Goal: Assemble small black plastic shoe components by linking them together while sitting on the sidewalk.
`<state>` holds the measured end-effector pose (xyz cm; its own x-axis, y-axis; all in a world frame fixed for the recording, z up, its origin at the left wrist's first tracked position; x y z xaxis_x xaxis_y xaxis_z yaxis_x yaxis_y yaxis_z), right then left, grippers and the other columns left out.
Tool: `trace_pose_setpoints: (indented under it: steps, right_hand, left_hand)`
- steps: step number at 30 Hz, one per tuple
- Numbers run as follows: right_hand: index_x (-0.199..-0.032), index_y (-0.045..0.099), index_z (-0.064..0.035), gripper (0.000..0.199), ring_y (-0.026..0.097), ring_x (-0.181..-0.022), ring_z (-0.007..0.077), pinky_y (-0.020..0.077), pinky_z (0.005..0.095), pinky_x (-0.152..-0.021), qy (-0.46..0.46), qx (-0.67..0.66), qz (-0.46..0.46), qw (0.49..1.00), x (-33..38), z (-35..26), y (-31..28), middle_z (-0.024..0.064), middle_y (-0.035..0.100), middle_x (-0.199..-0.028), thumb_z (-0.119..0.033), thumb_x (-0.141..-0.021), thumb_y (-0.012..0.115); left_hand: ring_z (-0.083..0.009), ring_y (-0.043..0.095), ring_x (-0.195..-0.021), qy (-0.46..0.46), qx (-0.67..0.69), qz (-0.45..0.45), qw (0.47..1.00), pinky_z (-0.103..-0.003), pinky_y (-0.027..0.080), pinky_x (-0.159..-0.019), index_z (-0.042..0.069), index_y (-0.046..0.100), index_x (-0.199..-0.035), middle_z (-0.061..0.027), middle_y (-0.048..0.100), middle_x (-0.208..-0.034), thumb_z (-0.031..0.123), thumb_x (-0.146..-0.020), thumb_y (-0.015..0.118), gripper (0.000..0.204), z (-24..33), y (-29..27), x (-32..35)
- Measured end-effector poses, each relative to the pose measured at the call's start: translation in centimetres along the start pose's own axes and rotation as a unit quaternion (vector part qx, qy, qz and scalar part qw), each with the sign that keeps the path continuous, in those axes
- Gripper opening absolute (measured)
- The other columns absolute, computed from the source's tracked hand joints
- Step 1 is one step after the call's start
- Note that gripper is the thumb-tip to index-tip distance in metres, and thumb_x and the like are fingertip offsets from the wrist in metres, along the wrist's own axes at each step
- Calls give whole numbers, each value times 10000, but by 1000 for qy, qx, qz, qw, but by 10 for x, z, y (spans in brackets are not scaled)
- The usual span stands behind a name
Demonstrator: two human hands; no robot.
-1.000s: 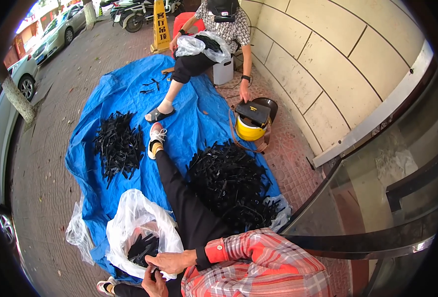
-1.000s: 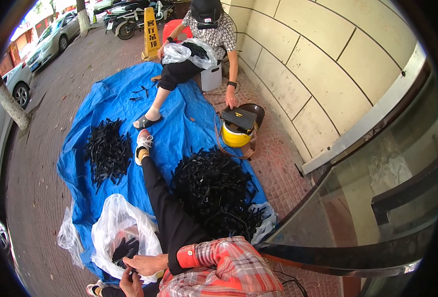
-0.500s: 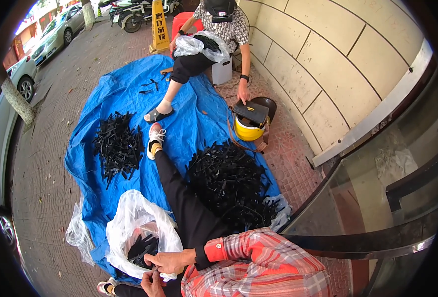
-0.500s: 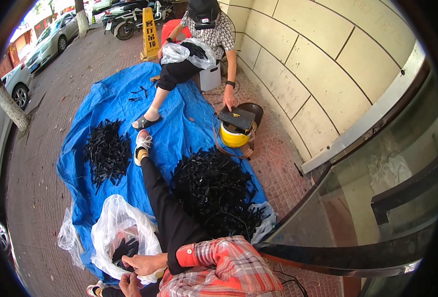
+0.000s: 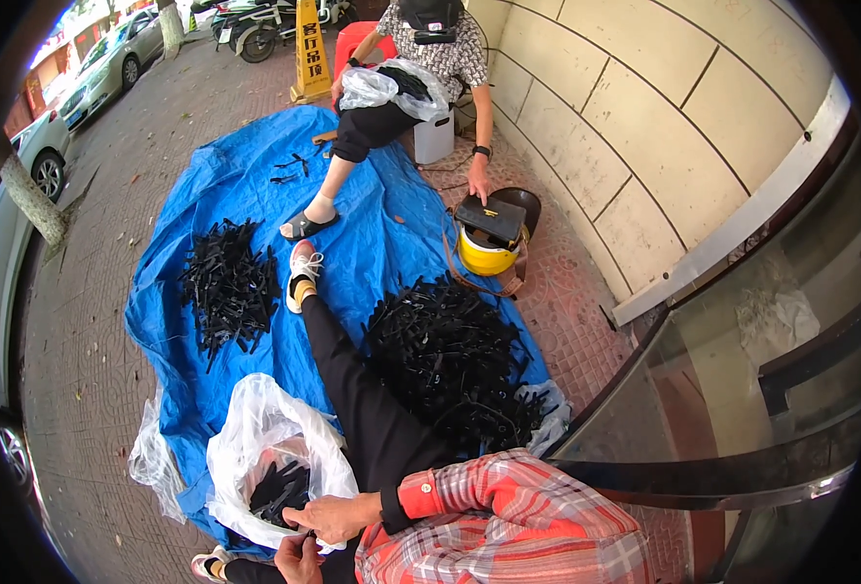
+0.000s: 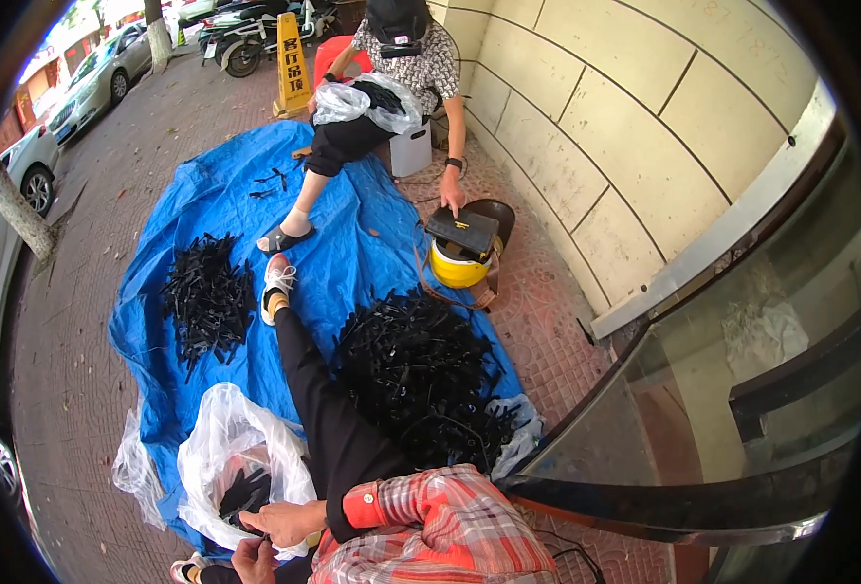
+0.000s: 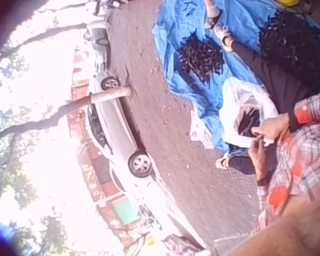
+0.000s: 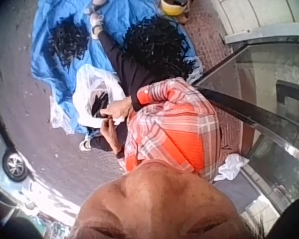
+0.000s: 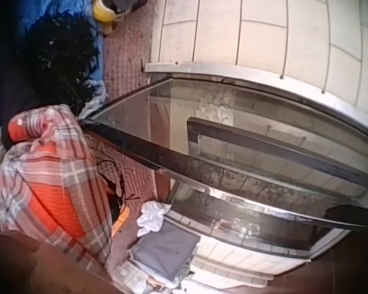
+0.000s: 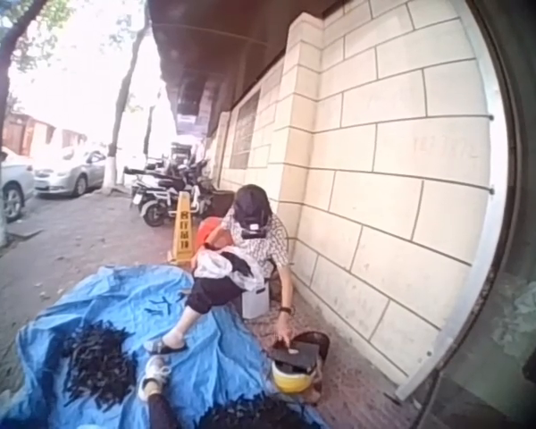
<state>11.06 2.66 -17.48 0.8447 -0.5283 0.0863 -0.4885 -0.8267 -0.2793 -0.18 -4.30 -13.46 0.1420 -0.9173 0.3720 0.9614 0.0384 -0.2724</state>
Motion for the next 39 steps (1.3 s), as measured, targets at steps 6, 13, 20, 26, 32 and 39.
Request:
trace_pose_setpoints:
  steps: [6, 13, 20, 26, 32, 39]
  right_hand:
    - [-1065, 307, 70, 479, 578, -604, 403, 444, 426, -514, -43, 96, 85, 991, -4, 16, 17, 256, 552, -638, -13, -677, 575]
    - [-1067, 308, 93, 481, 580, -570, 382, 459, 404, -495, -64, 110, 121, 985, -3, 16, 20, 243, 556, -628, -11, -684, 582]
    - [-1109, 323, 114, 579, 593, -665, 400, 464, 441, -555, -10, 110, 82, 990, -6, 25, 16, 241, 566, -670, -26, -632, 621]
    - [-1061, 367, 101, 524, 600, -682, 387, 471, 447, -587, -48, 145, 88, 984, -2, 28, 12, 241, 572, -690, -35, -626, 627]
    - [-1031, 371, 88, 510, 595, -697, 401, 468, 454, -603, -25, 157, 68, 985, 3, 26, 10, 244, 572, -693, -42, -618, 641]
    - [-1019, 337, -28, 347, 562, -650, 431, 398, 486, -553, -37, -41, 107, 993, -7, 10, 25, 253, 550, -646, -6, -729, 526]
  left_hand:
    - [-176, 554, -621, 74, -222, 54, 971, -305, 460, -585, -40, 590, -945, -140, 618, -734, 90, -842, 555, 170, -12, 4, -6]
    - [-195, 573, -620, 33, -241, 63, 968, -314, 469, -587, -28, 589, -931, -161, 624, -746, 121, -847, 548, 176, -2, 8, -1]
    - [-175, 557, -649, 55, -162, 57, 984, -299, 471, -602, -24, 584, -975, -134, 615, -794, 119, -856, 533, 193, -9, 11, -3]
    - [-168, 554, -657, 34, -134, 26, 990, -289, 469, -592, -29, 571, -1008, -131, 612, -805, 118, -857, 537, 213, -22, 15, -8]
    - [-161, 547, -659, 64, -153, 32, 986, -277, 465, -599, -25, 574, -987, -108, 605, -797, 103, -854, 540, 188, -16, 20, -4]
    - [-128, 518, -632, 44, -84, 112, 989, -269, 432, -562, -53, 593, -862, -68, 578, -700, 99, -844, 568, 155, -4, -3, 16]
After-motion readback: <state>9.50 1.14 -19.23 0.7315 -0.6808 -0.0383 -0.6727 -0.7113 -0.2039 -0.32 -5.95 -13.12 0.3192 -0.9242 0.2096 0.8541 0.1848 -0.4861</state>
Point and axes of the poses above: each hand's wrist, its own x-axis away from the middle knuckle, its own y-axis out of the palm, z = x × y, the point moved 3 cm from there along -x, towards the middle knuckle
